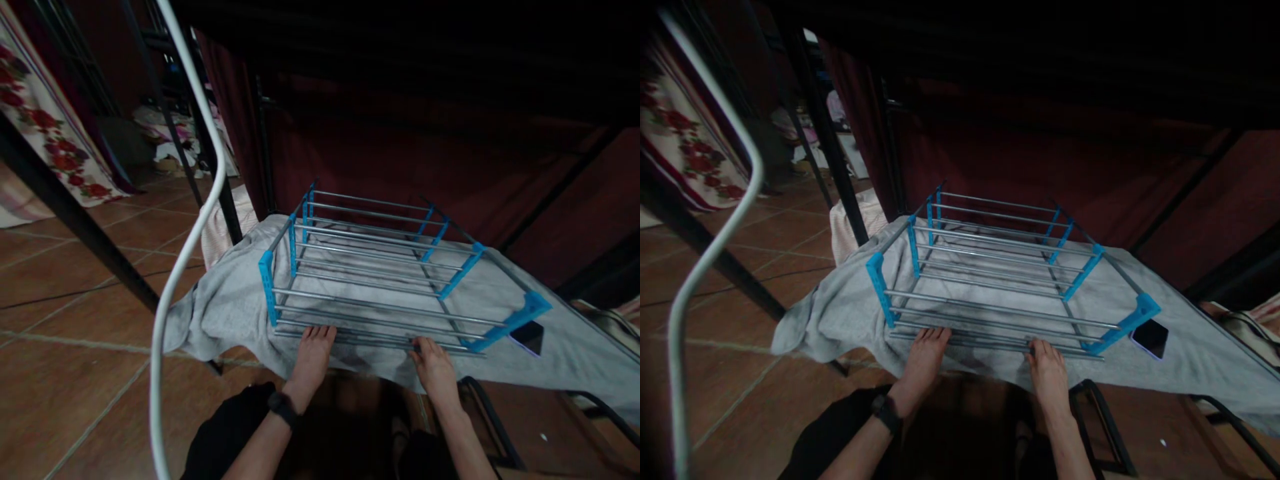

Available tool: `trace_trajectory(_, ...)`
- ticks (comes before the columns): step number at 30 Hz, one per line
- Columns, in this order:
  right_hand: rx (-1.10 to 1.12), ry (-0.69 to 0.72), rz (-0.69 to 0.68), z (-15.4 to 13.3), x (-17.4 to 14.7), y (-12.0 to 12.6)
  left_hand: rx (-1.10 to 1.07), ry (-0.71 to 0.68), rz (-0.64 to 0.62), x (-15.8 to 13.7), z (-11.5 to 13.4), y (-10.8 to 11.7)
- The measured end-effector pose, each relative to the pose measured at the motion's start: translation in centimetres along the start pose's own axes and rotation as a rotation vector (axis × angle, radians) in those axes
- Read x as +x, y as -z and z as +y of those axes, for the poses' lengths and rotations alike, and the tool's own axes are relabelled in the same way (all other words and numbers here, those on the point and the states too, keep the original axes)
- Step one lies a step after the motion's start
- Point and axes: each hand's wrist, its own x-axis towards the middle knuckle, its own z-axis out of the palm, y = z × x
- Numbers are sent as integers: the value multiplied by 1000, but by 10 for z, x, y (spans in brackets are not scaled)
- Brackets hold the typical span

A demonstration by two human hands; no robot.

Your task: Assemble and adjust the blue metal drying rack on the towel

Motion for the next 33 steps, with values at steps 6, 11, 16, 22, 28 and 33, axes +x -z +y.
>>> trace_trajectory(6,-20,1,-38,-2,3,-2,21,40,-16,-1,1,5)
trace_trajectory(11,-13,17,-29,-7,2,-3,15,51,-4,-1,-1,6)
trace_trajectory(16,-20,41,-62,-14,0,0,11,71,-5,-2,-4,3)
trace_trajectory(22,-43,45,-114,-15,-3,-2,10,83,-35,-3,-4,-1)
trace_trajectory(28,-69,45,-114,-13,-3,-3,18,77,-46,-2,-2,-3)
trace_trajectory(33,-78,8,-111,-18,-2,-3,34,70,-47,-2,-1,-4)
